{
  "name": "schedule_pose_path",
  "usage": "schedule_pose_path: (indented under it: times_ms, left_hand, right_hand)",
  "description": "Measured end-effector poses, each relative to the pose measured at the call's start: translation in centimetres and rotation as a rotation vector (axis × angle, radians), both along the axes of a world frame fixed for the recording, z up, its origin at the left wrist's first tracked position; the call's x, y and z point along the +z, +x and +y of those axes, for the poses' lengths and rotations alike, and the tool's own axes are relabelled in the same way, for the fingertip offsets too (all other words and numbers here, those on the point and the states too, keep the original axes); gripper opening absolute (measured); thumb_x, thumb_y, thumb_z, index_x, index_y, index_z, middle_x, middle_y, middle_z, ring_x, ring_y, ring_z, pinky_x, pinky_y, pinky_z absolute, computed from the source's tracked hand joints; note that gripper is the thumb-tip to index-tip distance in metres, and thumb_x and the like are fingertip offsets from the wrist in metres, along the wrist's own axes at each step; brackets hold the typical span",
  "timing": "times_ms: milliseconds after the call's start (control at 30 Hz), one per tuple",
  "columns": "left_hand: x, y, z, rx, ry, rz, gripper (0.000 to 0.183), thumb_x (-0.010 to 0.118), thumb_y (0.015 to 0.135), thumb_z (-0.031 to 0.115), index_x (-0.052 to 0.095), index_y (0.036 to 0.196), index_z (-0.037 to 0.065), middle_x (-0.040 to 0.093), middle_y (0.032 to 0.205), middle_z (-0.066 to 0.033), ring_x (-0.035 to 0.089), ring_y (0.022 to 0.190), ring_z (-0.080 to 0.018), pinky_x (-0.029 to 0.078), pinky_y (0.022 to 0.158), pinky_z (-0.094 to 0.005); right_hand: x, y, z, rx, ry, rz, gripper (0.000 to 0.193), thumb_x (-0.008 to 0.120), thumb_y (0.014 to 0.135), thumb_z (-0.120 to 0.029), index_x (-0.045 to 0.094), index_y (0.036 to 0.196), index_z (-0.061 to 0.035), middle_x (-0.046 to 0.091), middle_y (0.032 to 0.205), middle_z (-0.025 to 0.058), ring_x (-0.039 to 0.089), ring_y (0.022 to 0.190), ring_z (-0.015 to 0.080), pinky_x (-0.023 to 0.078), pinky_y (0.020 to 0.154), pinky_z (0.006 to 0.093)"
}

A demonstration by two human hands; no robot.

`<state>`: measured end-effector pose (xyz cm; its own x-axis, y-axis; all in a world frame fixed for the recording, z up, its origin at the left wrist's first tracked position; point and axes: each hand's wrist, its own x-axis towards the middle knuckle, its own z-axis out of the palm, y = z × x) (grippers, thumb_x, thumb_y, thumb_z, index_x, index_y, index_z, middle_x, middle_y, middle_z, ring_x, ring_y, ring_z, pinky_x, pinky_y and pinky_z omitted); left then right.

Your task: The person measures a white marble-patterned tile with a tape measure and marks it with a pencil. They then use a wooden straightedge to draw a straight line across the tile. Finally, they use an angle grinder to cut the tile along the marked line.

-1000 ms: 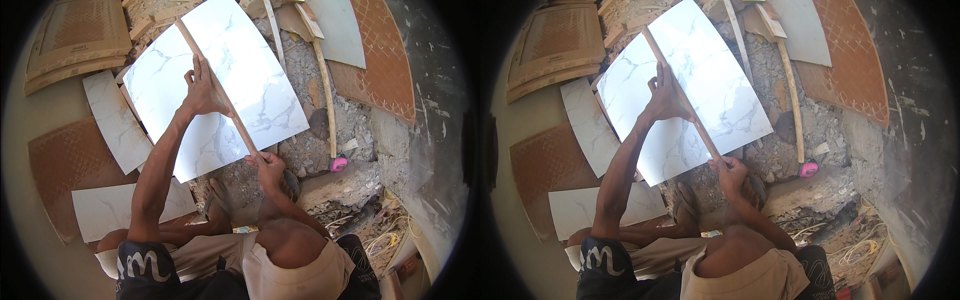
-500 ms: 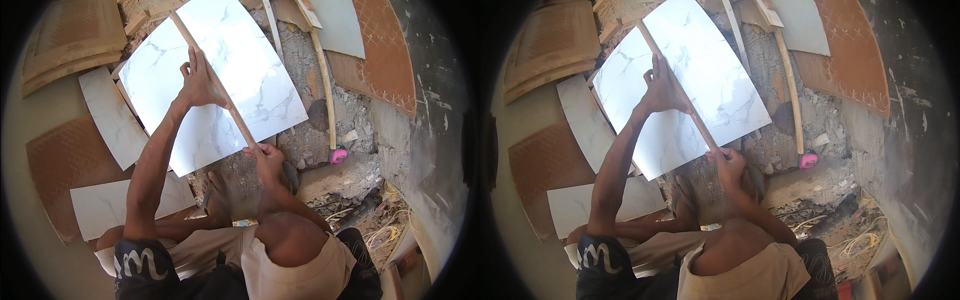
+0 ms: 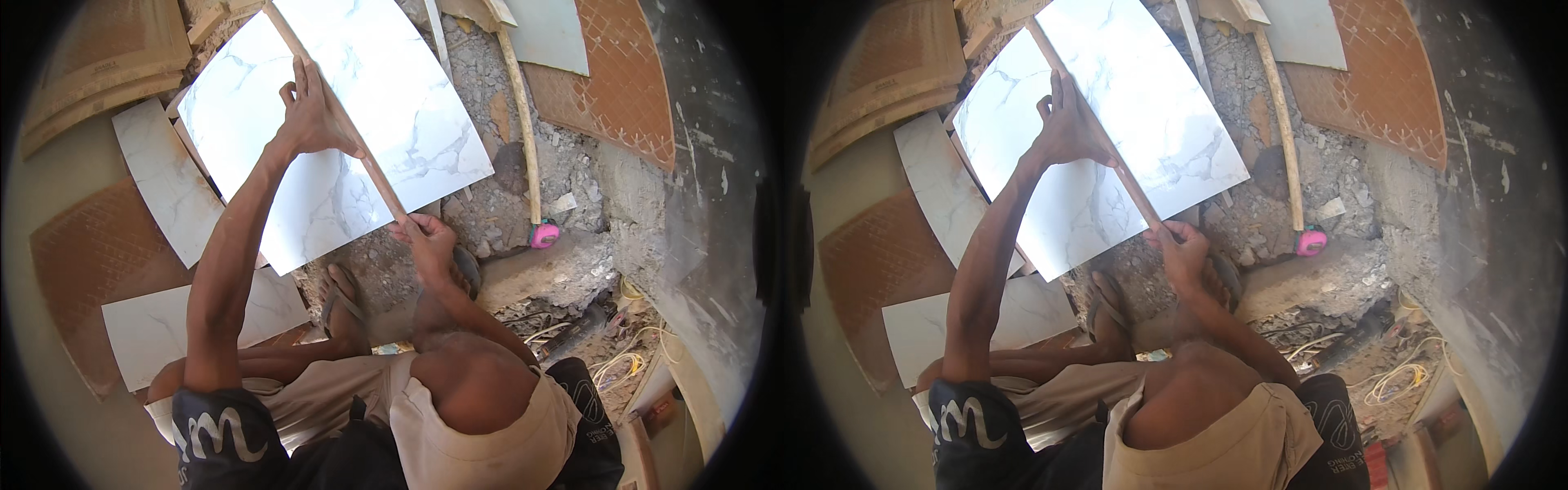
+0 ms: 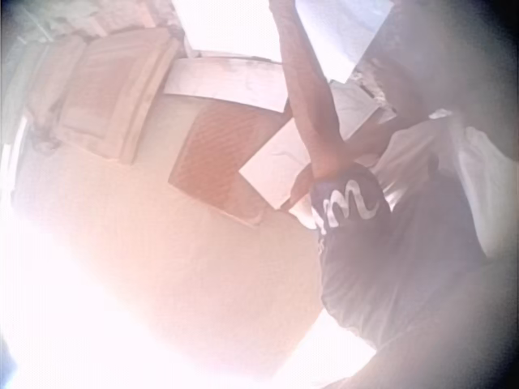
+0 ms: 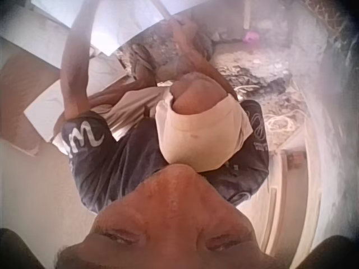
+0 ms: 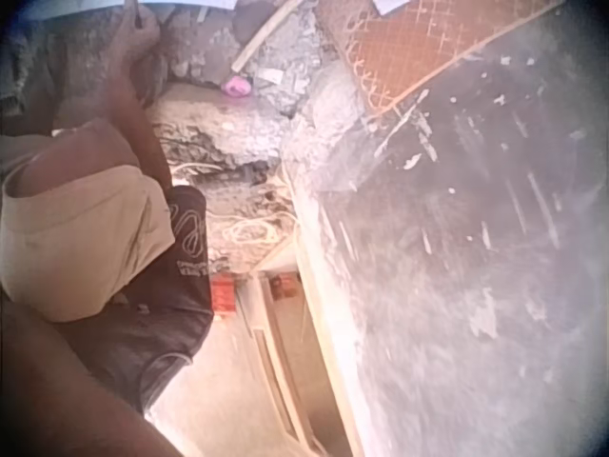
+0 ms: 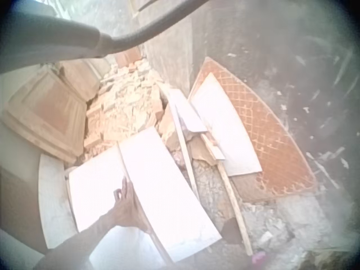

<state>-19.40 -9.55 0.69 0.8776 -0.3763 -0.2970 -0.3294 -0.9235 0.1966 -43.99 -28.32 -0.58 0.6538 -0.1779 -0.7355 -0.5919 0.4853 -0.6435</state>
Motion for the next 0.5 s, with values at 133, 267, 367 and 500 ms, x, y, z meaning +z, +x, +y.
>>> schedule_pose_path:
  times_ms: [133,267,367,500]
  left_hand:
    - [0.4,-0.1,-0.5,0.019,-0.010,0.005,0.180,0.093,0.022,0.071,0.004,0.146,-0.023,-0.001,0.153,-0.0478,-0.002,0.147,-0.0550,0.014,0.118,-0.0550]
    - [0.2,-0.4,-0.3,0.045,-0.006,0.005,0.180,0.094,0.021,0.070,0.005,0.147,-0.023,0.001,0.153,-0.0471,0.001,0.146,-0.0559,0.017,0.118,-0.0535]
    - [-0.2,-0.5,0.2,0.029,0.001,-0.044,0.179,0.094,0.020,0.070,0.007,0.148,-0.021,0.004,0.153,-0.0458,0.003,0.145,-0.0568,0.020,0.118,-0.0539]
    - [-0.3,-0.4,-0.2,0.063,-0.026,-0.004,0.179,0.094,0.019,0.069,0.007,0.149,-0.019,0.005,0.155,-0.0437,0.006,0.144,-0.0576,0.022,0.117,-0.0555]
  right_hand:
    - [0.7,-1.7,-2.4,0.168,-0.251,-0.041,0.015,0.058,0.098,-0.002,0.062,0.107,0.0092,0.070,0.096,0.0141,0.073,0.083,0.0193,0.057,0.072,0.0275]
    - [3.5,-1.3,-3.7,0.328,-0.428,-0.223,0.017,0.051,0.101,-0.003,0.060,0.113,0.0060,0.069,0.096,0.0130,0.072,0.086,0.0188,0.055,0.073,0.0274]
    - [3.7,-0.5,-3.7,0.484,-0.523,-0.266,0.018,0.051,0.100,-0.005,0.060,0.113,0.0035,0.070,0.096,0.0165,0.070,0.087,0.0249,0.055,0.073,0.0328]
    - [3.1,0.4,-3.5,0.607,-0.834,-0.447,0.012,0.056,0.096,-0.005,0.064,0.103,0.0018,0.069,0.093,0.0208,0.069,0.082,0.0358,0.054,0.070,0.0416]
